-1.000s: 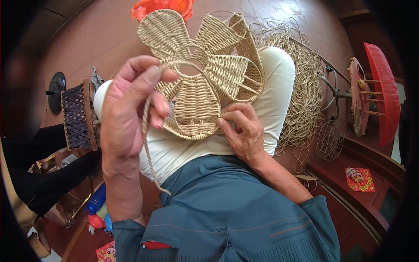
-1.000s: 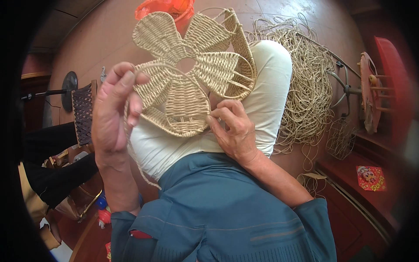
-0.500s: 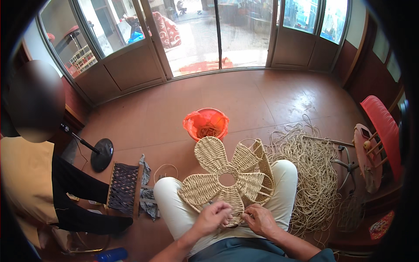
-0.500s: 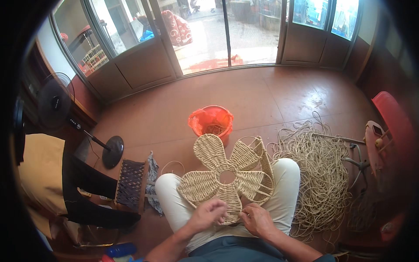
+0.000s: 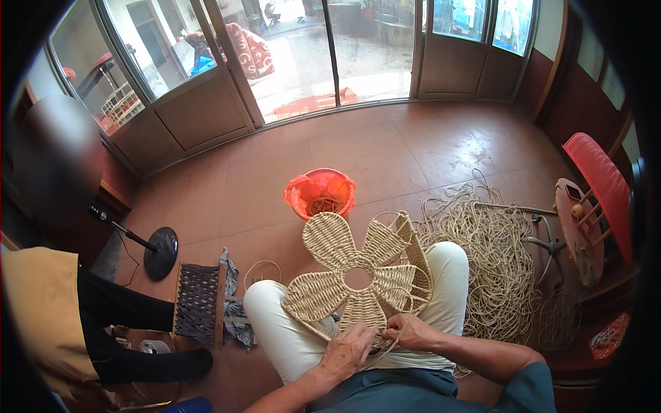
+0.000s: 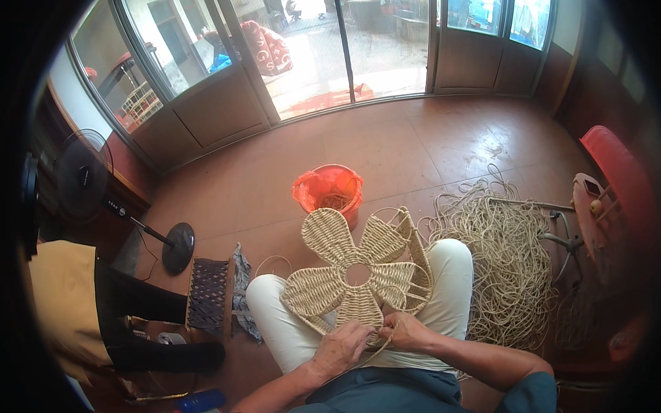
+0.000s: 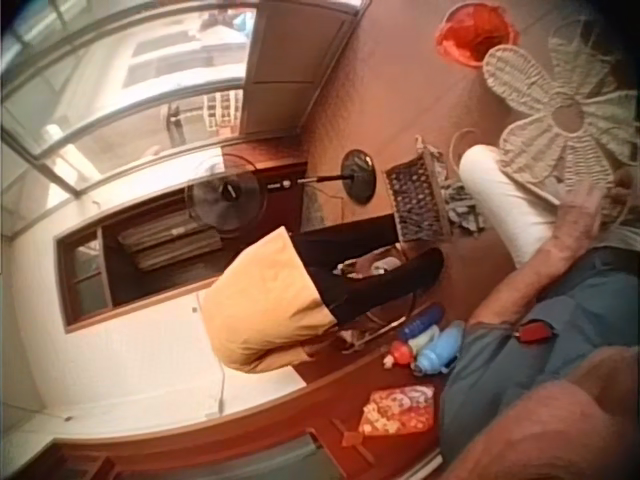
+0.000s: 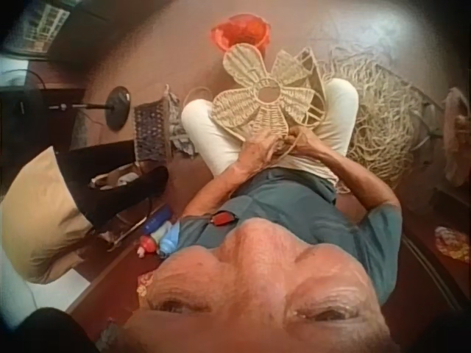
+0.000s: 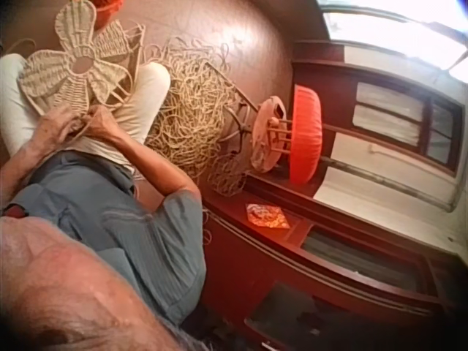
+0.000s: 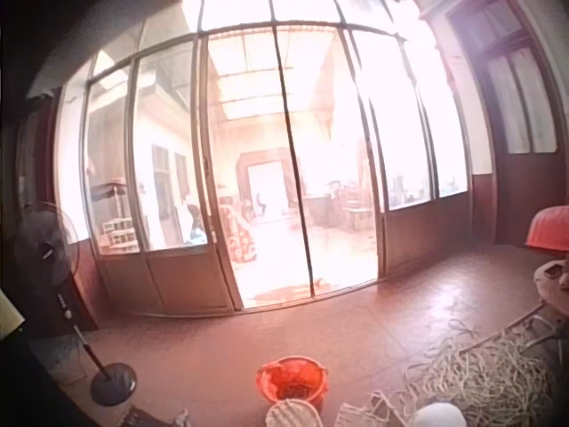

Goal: Weaving a flower-shaped straw basket using long straw fibers.

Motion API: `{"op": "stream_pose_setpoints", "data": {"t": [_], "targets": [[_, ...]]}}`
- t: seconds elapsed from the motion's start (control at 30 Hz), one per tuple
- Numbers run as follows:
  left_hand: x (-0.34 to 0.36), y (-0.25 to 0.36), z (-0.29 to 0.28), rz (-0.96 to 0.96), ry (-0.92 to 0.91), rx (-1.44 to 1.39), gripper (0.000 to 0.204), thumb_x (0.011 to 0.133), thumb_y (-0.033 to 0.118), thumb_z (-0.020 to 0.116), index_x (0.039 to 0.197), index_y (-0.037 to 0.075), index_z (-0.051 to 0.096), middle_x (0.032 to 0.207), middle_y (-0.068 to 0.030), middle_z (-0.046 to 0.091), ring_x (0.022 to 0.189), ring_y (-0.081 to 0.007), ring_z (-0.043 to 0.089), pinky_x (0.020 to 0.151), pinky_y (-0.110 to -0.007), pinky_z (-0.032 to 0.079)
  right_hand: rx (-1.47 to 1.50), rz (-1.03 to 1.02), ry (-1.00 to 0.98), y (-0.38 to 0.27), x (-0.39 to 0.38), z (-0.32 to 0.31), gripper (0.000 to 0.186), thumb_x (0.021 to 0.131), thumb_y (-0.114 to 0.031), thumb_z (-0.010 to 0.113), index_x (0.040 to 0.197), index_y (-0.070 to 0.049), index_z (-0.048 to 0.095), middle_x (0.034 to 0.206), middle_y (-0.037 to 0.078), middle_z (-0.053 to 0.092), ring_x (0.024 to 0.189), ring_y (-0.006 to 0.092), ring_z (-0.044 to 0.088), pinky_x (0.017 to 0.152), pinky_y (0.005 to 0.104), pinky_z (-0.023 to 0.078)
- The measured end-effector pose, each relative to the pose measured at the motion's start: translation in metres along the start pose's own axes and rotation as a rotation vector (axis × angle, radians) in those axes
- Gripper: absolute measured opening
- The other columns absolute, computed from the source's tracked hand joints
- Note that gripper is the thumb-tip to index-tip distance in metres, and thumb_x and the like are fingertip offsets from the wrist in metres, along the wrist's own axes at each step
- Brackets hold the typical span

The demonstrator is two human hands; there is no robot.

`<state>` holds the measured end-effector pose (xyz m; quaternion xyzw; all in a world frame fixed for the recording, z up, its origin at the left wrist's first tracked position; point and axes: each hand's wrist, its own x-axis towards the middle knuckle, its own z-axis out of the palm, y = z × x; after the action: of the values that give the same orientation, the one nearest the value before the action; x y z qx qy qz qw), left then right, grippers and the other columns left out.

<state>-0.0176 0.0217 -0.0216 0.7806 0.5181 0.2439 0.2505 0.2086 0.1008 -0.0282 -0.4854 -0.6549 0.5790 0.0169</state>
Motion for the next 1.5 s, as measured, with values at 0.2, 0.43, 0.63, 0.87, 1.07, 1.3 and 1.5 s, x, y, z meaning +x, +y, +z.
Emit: {"op": "stream_pose_setpoints", "data": {"t": [0.2,0.43,0.63,0.87,1.07,1.3,1.5], "targets": [[0.004,0.003,-0.006,0.014,-0.024,-0.032,0.026,0.102,0.011,0.07,0.127,0.007,0.068,0.104,-0.014,0.063,0.096,-0.0341,0.071,0.081,-0.045,0.059,0.035,0.029,-0.022,0.004,0.007,0.001,0.038,0.095,-0.031,0.075,0.101,0.005,0.078,0.086,0.024,0.077,0.083,0.0305,0.075,0.077,0.0452,0.056],[0.016,0.007,-0.014,-0.071,-0.091,-0.121,0.017,0.101,0.014,0.071,0.114,0.006,0.064,0.105,-0.0154,0.064,0.099,-0.038,0.07,0.083,-0.049,0.058,0.079,0.044,-0.065,-0.012,0.002,-0.004,0.037,0.093,-0.031,0.073,0.1,0.005,0.079,0.086,0.022,0.077,0.082,0.0267,0.075,0.075,0.0442,0.056],[0.019,0.014,-0.016,-0.127,-0.102,-0.095,0.016,0.102,0.017,0.071,0.113,0.008,0.064,0.107,-0.0146,0.066,0.098,-0.0384,0.07,0.084,-0.05,0.057,0.018,0.105,-0.089,-0.006,0.006,-0.005,0.037,0.095,-0.031,0.07,0.103,0.003,0.082,0.089,0.022,0.08,0.085,0.0274,0.076,0.079,0.043,0.057],[0.021,0.011,-0.013,-0.097,-0.119,0.003,0.014,0.102,0.018,0.071,0.11,0.008,0.065,0.105,-0.0144,0.066,0.097,-0.0373,0.07,0.083,-0.051,0.057,0.059,0.017,-0.092,-0.022,-0.003,-0.011,0.04,0.094,-0.031,0.069,0.105,0.006,0.08,0.091,0.025,0.079,0.086,0.0321,0.076,0.082,0.0452,0.057],[0.021,0.016,-0.01,0.017,-0.14,0.084,0.018,0.101,0.011,0.066,0.115,0.004,0.059,0.105,-0.018,0.061,0.099,-0.0394,0.066,0.085,-0.049,0.057,-0.041,0.046,-0.067,-0.013,0.001,-0.007,0.037,0.096,-0.03,0.066,0.109,0.002,0.08,0.098,0.028,0.078,0.095,0.0411,0.077,0.086,0.0489,0.057],[0.02,0.031,-0.011,0.074,-0.071,0.072,0.024,0.095,0.006,0.063,0.117,0.003,0.055,0.105,-0.0194,0.06,0.097,-0.0388,0.068,0.084,-0.048,0.058,-0.014,-0.109,-0.007,-0.007,-0.001,-0.004,0.036,0.103,-0.033,0.064,0.103,0.002,0.074,0.083,0.021,0.075,0.076,0.0287,0.072,0.07,0.0446,0.056],[0.019,0.019,-0.02,-0.241,-0.212,-0.223,0.02,0.104,0.014,0.063,0.122,0.006,0.059,0.087,-0.0154,0.072,0.084,-0.0369,0.075,0.075,-0.049,0.057,-0.068,-0.065,-0.025,-0.007,-0.004,-0.005,0.032,0.1,-0.026,0.066,0.112,0.001,0.079,0.105,0.028,0.078,0.103,0.0415,0.077,0.091,0.0493,0.058]]}}
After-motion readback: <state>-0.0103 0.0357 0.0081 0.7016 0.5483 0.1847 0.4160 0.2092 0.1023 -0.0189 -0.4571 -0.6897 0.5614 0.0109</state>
